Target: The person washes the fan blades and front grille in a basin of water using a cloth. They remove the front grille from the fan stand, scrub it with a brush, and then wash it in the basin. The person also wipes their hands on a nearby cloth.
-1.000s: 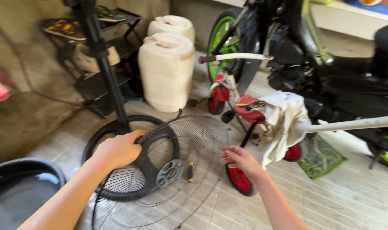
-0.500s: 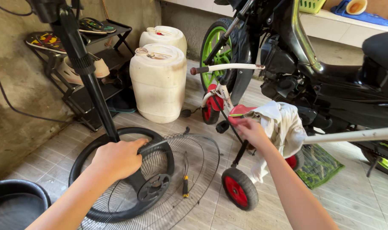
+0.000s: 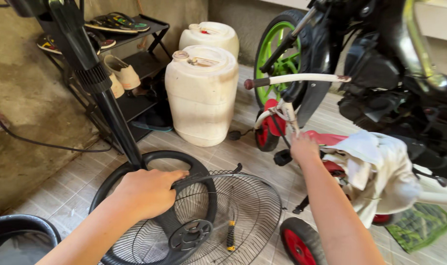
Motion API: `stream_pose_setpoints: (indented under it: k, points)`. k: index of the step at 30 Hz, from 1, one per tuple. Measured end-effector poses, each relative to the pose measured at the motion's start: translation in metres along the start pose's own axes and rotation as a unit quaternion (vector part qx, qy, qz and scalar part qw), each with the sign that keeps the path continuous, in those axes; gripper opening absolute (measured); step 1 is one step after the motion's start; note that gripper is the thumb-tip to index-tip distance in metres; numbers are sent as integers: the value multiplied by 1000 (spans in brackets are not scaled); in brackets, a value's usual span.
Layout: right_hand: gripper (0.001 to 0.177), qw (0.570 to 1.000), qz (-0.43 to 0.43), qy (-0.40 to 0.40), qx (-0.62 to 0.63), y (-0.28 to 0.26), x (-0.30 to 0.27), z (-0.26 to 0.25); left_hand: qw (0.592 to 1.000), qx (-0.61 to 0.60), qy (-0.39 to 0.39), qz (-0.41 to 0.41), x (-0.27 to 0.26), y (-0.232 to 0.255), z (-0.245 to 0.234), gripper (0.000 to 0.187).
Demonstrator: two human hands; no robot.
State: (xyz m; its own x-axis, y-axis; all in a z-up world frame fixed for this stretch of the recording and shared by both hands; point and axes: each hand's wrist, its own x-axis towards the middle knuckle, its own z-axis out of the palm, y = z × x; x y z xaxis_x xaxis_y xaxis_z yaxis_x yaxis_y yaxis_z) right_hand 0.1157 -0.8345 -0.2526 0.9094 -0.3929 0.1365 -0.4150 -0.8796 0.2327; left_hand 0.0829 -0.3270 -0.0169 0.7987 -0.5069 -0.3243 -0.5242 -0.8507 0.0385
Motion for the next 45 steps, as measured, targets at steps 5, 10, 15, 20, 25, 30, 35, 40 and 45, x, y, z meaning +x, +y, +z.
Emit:
stream_pose_setpoints:
  k: [5, 10, 15, 20, 25, 30, 35, 40, 45]
  points:
    - [37, 994, 47, -95, -1, 2, 3, 17, 1000, 2, -8, 4, 13, -3, -3, 58]
    - [27, 998, 20, -56, -25, -7, -4, 16, 1000, -7, -25, 1, 15, -1, -5, 59]
    - [19, 986, -70, 117, -94, -9, -20, -15, 1000, 16, -4, 19, 15, 0, -2, 58]
    - [19, 968, -103, 229, -9, -18, -43, -82, 997, 26, 49, 56, 5, 1, 7, 51]
    - [14, 852, -35, 373, 365, -17, -105, -157, 994, 63, 44, 81, -19, 20, 11, 60]
    - [10, 645, 105, 265, 709, 13, -213, -181, 975, 82, 122, 169, -60, 56, 17, 54]
    - [8, 440, 139, 223, 859, 58, -343, -153, 937, 110, 230, 237, -77, 100, 32, 56]
    - [26, 298, 257, 197, 898, 71, -477, -118, 885, 145, 343, 280, -83, 145, 49, 49]
    - [43, 237, 320, 192, 897, 77, -588, -87, 872, 84, 356, 325, -90, 199, 64, 48]
